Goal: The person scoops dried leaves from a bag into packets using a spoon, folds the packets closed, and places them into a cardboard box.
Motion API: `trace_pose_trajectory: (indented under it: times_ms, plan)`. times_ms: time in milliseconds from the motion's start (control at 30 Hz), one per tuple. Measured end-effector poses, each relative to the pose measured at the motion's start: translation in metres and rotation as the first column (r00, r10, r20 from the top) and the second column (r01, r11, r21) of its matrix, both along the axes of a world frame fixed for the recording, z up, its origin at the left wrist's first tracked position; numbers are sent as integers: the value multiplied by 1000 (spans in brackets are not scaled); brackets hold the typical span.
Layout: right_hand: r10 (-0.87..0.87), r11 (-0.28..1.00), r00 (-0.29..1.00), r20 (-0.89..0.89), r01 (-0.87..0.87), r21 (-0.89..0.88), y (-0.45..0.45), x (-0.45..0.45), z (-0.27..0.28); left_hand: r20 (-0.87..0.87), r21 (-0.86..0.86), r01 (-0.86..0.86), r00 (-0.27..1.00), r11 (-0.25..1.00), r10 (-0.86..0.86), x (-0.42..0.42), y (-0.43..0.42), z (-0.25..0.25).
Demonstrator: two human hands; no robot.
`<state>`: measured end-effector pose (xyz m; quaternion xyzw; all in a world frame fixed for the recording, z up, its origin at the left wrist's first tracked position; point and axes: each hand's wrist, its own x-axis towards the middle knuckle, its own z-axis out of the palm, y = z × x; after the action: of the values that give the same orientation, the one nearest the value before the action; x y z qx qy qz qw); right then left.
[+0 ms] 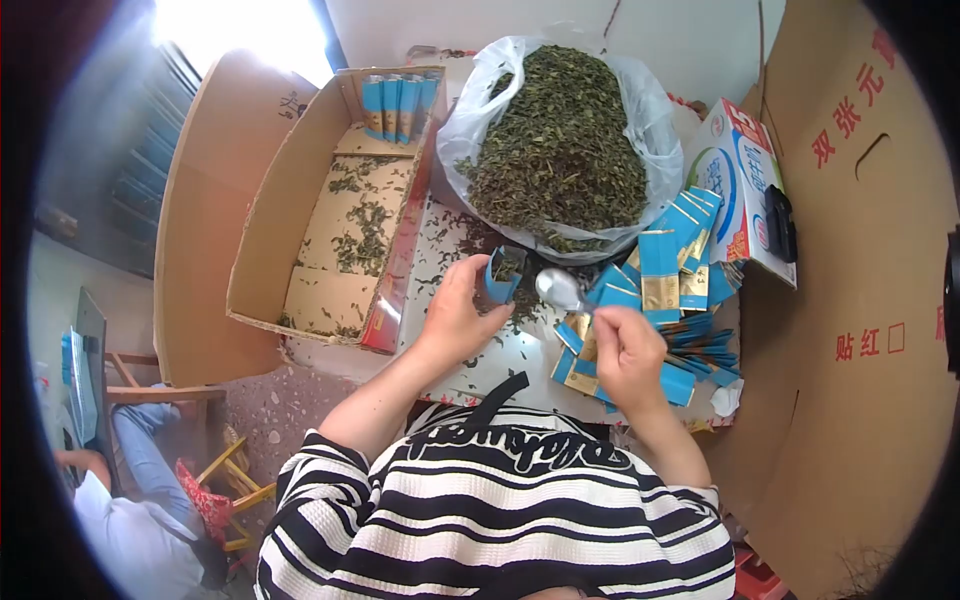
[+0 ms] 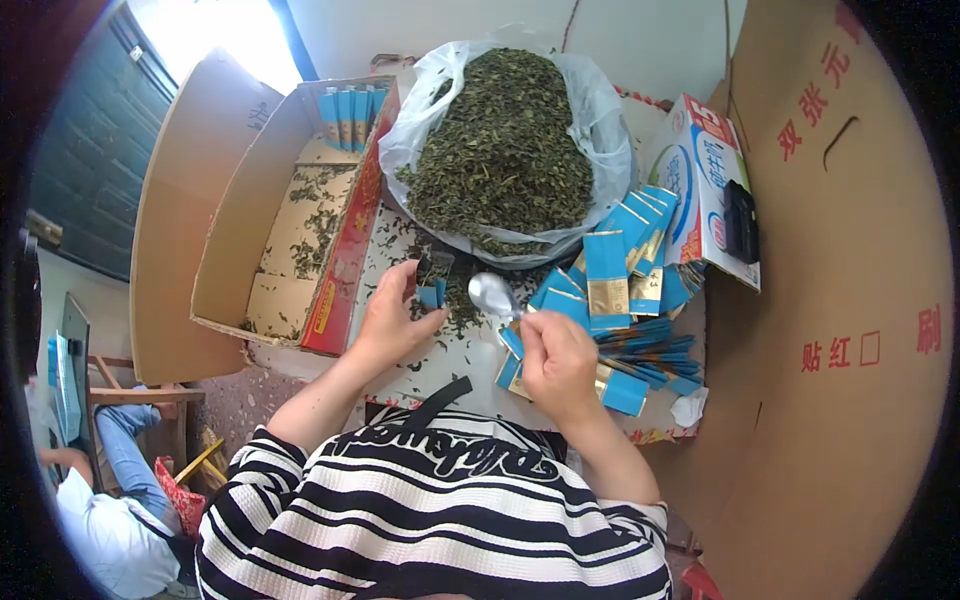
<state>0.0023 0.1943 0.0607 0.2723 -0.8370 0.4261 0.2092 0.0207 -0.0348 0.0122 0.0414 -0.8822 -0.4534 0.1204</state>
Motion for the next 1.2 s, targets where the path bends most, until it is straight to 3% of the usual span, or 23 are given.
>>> trace_pose_trajectory:
  times_ms: [67,100,167,200,267,333,567,633,733,767,833,1033,1167,1200]
  plan:
    - [14,1000,981,195,-14,-4,-3,11,-13,-23,2,-5,1000,1000,6,7,-6,16]
    - [24,1000,981,194,-22,-9,-6,14,-21,-24,-3,-14,1000,1000,14,10,-10,31]
    - [88,995,973,212,-94,15,-12,19,-35,-47,259,118,993,959,-110,14,-21,65]
    - [80,995,967,242,-93,39,-17,22,-34,-46,173,122,992,977,-116,15,-31,81]
    - [77,996,968,237,-88,35,-24,24,-46,57,169,22,998,985,-32,11,-53,113]
    - [70,996,972,223,-79,29,-30,23,-57,-27,72,12,1000,997,-10,-7,-77,141]
    - [75,993,976,206,-93,75,-37,30,-69,-46,37,-252,966,967,253,-125,-216,87]
    - [72,990,967,246,-99,101,-36,31,-68,74,-116,-341,934,933,351,-151,-248,65]
    - [79,989,963,258,-107,98,-36,31,-65,49,-249,-427,891,869,451,-176,-263,44]
    - [87,989,963,256,-115,97,-35,31,-66,41,-248,-423,894,872,446,-184,-267,41]
    - [93,982,960,262,-132,134,-32,31,-67,188,-276,-449,842,850,506,-194,-259,45]
    - [35,986,877,480,-109,128,-27,38,-60,204,-293,-483,811,825,548,-244,-290,7]
    - [23,993,892,452,-73,92,-25,35,-50,217,-281,-508,793,815,569,-256,-292,-5]
    - [51,979,937,346,-115,169,-22,31,-42,210,-269,-513,795,815,569,-258,-293,-9]
